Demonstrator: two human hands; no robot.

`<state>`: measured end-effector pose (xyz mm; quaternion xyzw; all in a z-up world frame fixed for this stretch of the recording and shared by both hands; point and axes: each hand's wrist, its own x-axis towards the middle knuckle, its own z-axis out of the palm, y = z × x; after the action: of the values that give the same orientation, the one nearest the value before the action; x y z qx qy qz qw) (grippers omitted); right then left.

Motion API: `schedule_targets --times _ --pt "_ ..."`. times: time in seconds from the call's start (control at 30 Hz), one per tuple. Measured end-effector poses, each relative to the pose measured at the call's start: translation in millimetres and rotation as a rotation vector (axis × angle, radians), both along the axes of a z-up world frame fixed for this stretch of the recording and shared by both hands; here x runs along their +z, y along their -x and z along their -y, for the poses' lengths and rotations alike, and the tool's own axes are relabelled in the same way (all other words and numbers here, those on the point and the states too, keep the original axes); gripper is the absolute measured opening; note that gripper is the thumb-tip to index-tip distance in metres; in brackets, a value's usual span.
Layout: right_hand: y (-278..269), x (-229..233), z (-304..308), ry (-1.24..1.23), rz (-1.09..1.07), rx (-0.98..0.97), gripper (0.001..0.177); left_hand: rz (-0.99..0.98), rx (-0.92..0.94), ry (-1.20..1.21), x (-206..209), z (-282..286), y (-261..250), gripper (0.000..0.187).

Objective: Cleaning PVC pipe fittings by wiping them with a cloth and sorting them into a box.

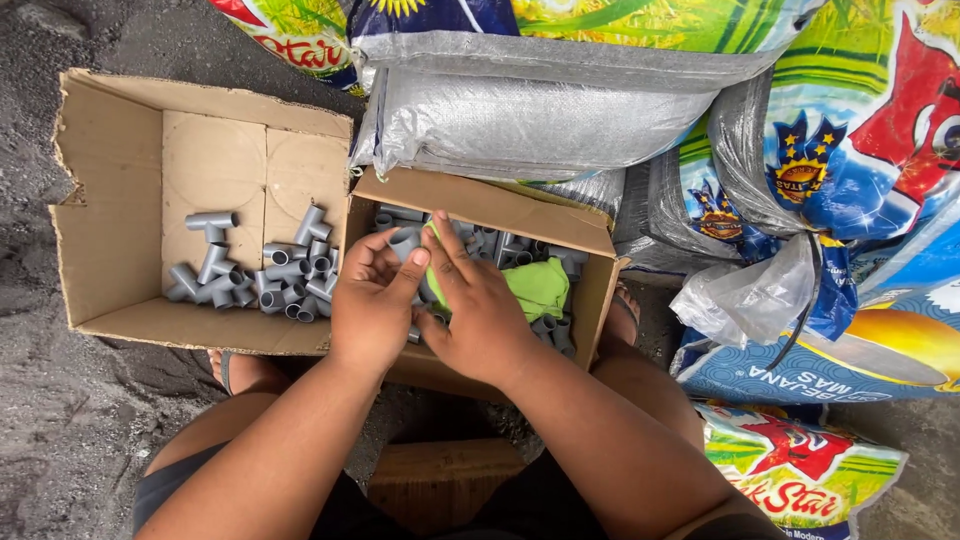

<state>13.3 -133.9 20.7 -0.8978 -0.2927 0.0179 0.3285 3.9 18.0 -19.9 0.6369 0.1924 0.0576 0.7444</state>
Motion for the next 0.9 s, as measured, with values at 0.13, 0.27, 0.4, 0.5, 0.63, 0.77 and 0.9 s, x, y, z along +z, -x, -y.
schedule_targets --times 0.13,0.27,0.4,0.5,0.63,0.77,0.9 --pt "12.1 9.0 -7.8 -0.027 -0.109 0.090 0.087 -0.033 0.082 0.077 9.0 -10.3 1.2 0.035" --pt "5.6 3.0 -4.9 0.060 -0.059 0.063 0.091 -0.033 0.029 0.130 2.9 -7.2 5.6 0.035" --pt "-8.2 0.7 1.0 0.030 -0.114 -0.018 0.088 -0.046 -0.078 -0.009 8.4 -2.1 7.0 0.043" --pt "-7.0 4.3 -1.5 -0.003 -0.068 0.012 0.088 -0.040 -0.057 -0.024 17.4 -4.2 1.7 0.040" --pt "1.1 8.9 -3.8 0.015 -0.067 0.051 0.090 -0.032 0.015 -0.029 16.4 -6.2 -4.1 0.034" --pt "-5.7 7.4 5.2 -0.011 -0.086 0.061 0.075 -0.026 0.033 -0.026 19.9 -1.8 -7.6 0.037" --pt "-11.0 6.7 11.7 -0.212 -0.018 -0.035 0.049 -0.004 0.010 -0.024 17.6 4.2 -8.8 0.036"
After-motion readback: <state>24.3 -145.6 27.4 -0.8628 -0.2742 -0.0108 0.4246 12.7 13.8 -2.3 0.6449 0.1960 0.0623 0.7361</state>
